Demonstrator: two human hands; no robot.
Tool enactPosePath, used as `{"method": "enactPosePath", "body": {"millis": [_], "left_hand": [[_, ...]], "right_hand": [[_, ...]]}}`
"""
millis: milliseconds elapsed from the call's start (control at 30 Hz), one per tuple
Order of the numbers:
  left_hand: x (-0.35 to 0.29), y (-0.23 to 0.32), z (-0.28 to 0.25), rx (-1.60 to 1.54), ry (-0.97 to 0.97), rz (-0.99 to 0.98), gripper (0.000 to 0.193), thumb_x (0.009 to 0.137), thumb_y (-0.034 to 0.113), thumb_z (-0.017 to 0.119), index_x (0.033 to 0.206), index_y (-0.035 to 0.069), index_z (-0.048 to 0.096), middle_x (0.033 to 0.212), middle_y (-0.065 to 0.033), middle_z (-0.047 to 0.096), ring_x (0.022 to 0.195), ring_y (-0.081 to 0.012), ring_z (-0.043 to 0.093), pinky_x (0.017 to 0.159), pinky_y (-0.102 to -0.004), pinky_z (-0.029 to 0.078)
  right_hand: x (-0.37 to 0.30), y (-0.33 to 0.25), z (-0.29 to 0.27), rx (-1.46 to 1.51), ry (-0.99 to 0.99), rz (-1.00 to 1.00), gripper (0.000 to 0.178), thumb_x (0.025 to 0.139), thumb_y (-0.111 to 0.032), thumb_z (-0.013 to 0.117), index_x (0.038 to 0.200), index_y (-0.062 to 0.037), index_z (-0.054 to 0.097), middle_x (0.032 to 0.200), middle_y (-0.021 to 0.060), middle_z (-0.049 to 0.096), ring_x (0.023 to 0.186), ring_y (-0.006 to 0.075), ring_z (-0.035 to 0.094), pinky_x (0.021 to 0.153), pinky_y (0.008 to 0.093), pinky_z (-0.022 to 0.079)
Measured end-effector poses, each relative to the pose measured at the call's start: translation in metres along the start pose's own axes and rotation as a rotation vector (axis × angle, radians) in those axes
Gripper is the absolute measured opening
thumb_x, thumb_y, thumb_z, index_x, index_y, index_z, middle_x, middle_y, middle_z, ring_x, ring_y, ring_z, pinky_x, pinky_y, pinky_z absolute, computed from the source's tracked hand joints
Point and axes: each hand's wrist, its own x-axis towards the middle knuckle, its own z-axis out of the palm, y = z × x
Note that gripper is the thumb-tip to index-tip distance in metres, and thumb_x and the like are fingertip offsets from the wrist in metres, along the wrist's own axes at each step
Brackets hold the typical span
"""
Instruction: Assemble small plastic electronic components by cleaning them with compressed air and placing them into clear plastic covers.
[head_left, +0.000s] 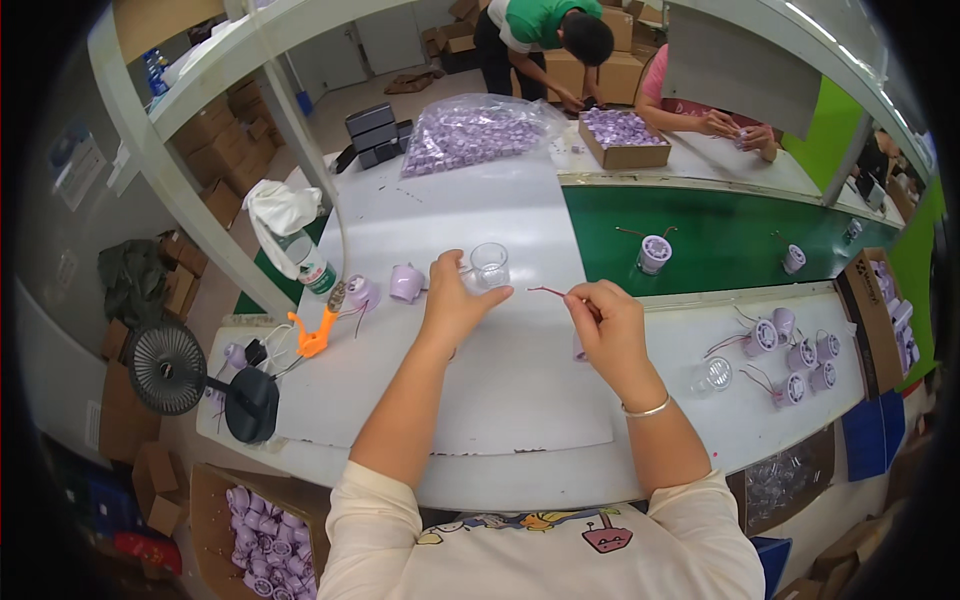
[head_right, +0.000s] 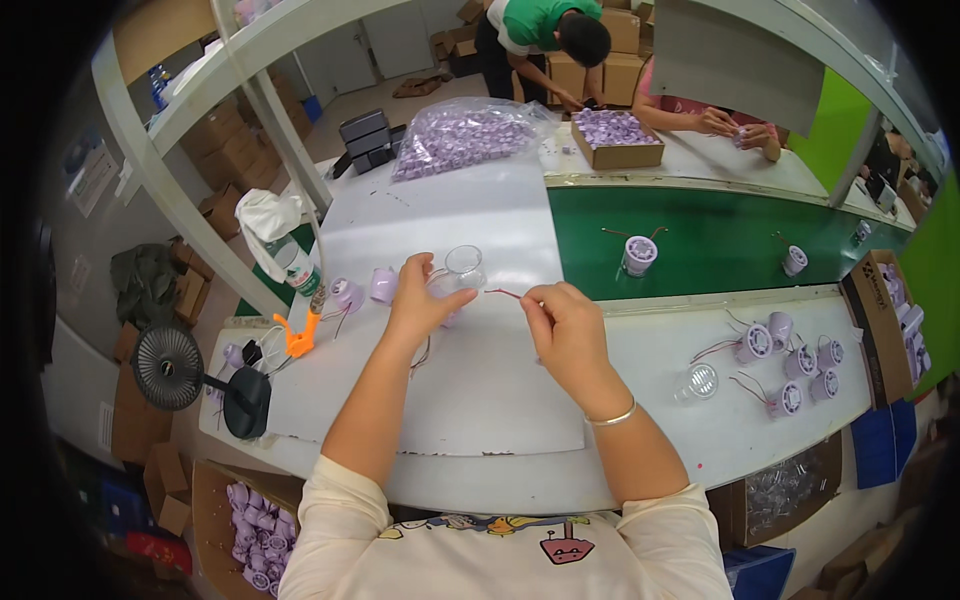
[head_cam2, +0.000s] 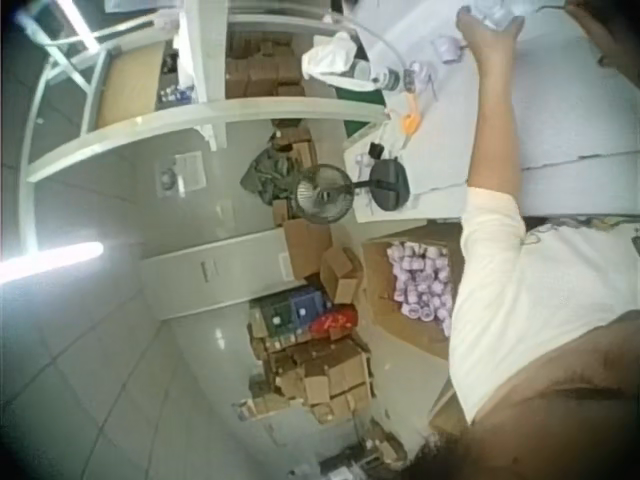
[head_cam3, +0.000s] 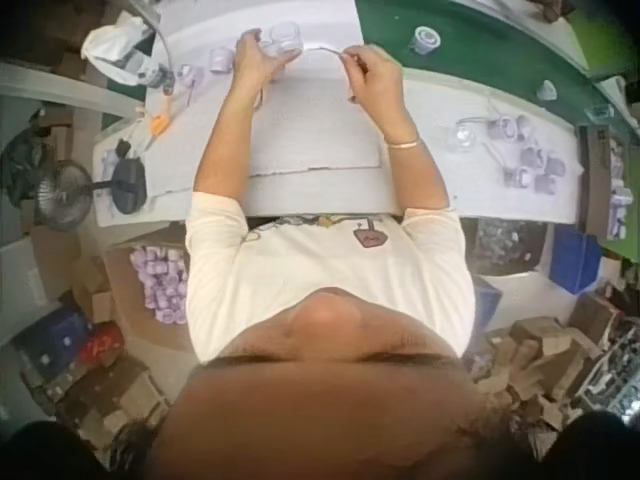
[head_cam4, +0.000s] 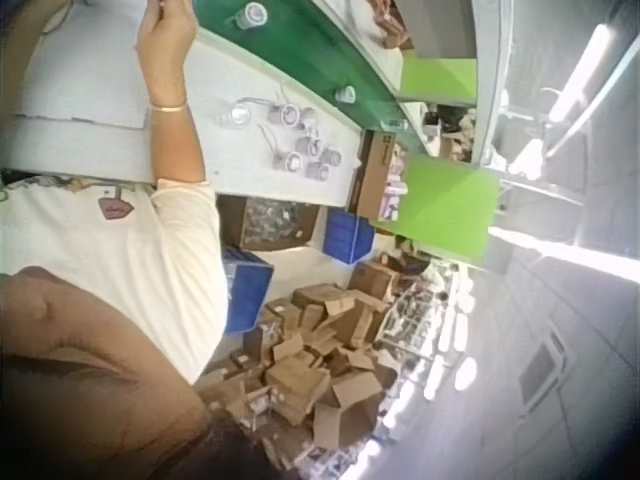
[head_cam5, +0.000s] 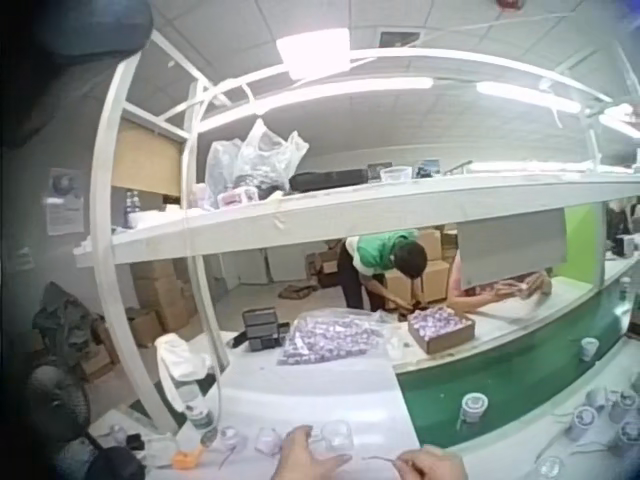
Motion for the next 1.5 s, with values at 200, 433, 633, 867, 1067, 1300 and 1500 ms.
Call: {"method": "enactPosePath", "body": {"millis": [200,433,633,867,1067,1300,1500], "left_hand": [[0.049,-0.025,0.024,0.526,-0.187,-0.337,0.083,0.065,0.033,0.084,0.129,0.001,0.041,0.117,-0.0192,0.054,0.105,-0.0312,0.058,0.087,-0.0391,0.047],[-0.021,0.019,0.006,0.115,0.121,0.315,0.075,0.062,0.016,0.085,0.12,0.002,0.04,0.102,-0.0132,0.059,0.097,-0.0264,0.058,0.081,-0.0373,0.047],[-0.082,0.06,-0.018,0.121,0.181,0.551,0.081,0.056,0.015,0.091,0.118,0.005,0.04,0.107,-0.0162,0.059,0.096,-0.0235,0.054,0.077,-0.0362,0.045],[-0.113,0.069,-0.035,0.017,0.264,0.703,0.086,0.052,0.024,0.094,0.118,0.005,0.041,0.11,-0.0171,0.058,0.092,-0.0232,0.051,0.077,-0.0355,0.044],[-0.118,0.064,-0.049,-0.117,0.037,0.352,0.073,0.061,0.028,0.09,0.114,0.006,0.046,0.11,-0.0172,0.058,0.083,-0.0212,0.055,0.071,-0.034,0.046],[-0.118,0.037,-0.067,-1.235,-0.3,-0.64,0.055,0.096,0.053,0.038,0.118,0.004,0.051,0.104,-0.019,0.061,0.064,-0.0264,0.061,0.053,-0.0392,0.052],[-0.132,0.015,-0.052,-1.668,-0.635,-0.753,0.063,0.096,0.057,0.033,0.126,0.004,0.047,0.108,-0.0177,0.06,0.068,-0.0319,0.061,0.051,-0.0401,0.054]], "right_hand": [[0.008,0.023,-0.008,0.02,0.007,0.053,0.006,0.082,-0.005,0.065,0.081,0.0012,0.065,0.068,0.0106,0.057,0.051,0.0198,0.049,0.049,0.0296,0.039],[0.012,0.039,-0.006,0.567,-0.179,0.159,0.008,0.086,-0.007,0.065,0.084,-0.0003,0.064,0.092,0.0058,0.066,0.059,0.0016,0.047,0.048,0.0196,0.035],[-0.007,0.005,0.01,1.088,-0.622,0.436,0.013,0.094,-0.019,0.058,0.09,-0.0058,0.056,0.099,0.0137,0.068,0.052,-0.0002,0.039,0.048,0.0153,0.033],[-0.02,-0.009,0.02,1.359,-0.82,0.446,0.018,0.096,-0.022,0.056,0.092,-0.0055,0.052,0.082,0.0127,0.067,0.049,0.0009,0.032,0.047,0.0169,0.029],[-0.02,-0.016,0.011,1.23,-0.787,0.45,0.017,0.094,-0.021,0.059,0.091,-0.005,0.056,0.081,0.0085,0.066,0.051,0.002,0.036,0.048,0.0176,0.031],[-0.009,-0.026,-0.004,0.235,-0.434,-0.206,0.005,0.081,-0.005,0.068,0.08,-0.0053,0.063,0.069,0.0041,0.055,0.059,0.0109,0.049,0.052,0.0247,0.035],[-0.011,-0.034,-0.003,0.23,-0.369,-0.238,0.005,0.078,-0.003,0.069,0.08,-0.0043,0.065,0.068,0.0052,0.054,0.056,0.0181,0.049,0.05,0.0284,0.037]]}}
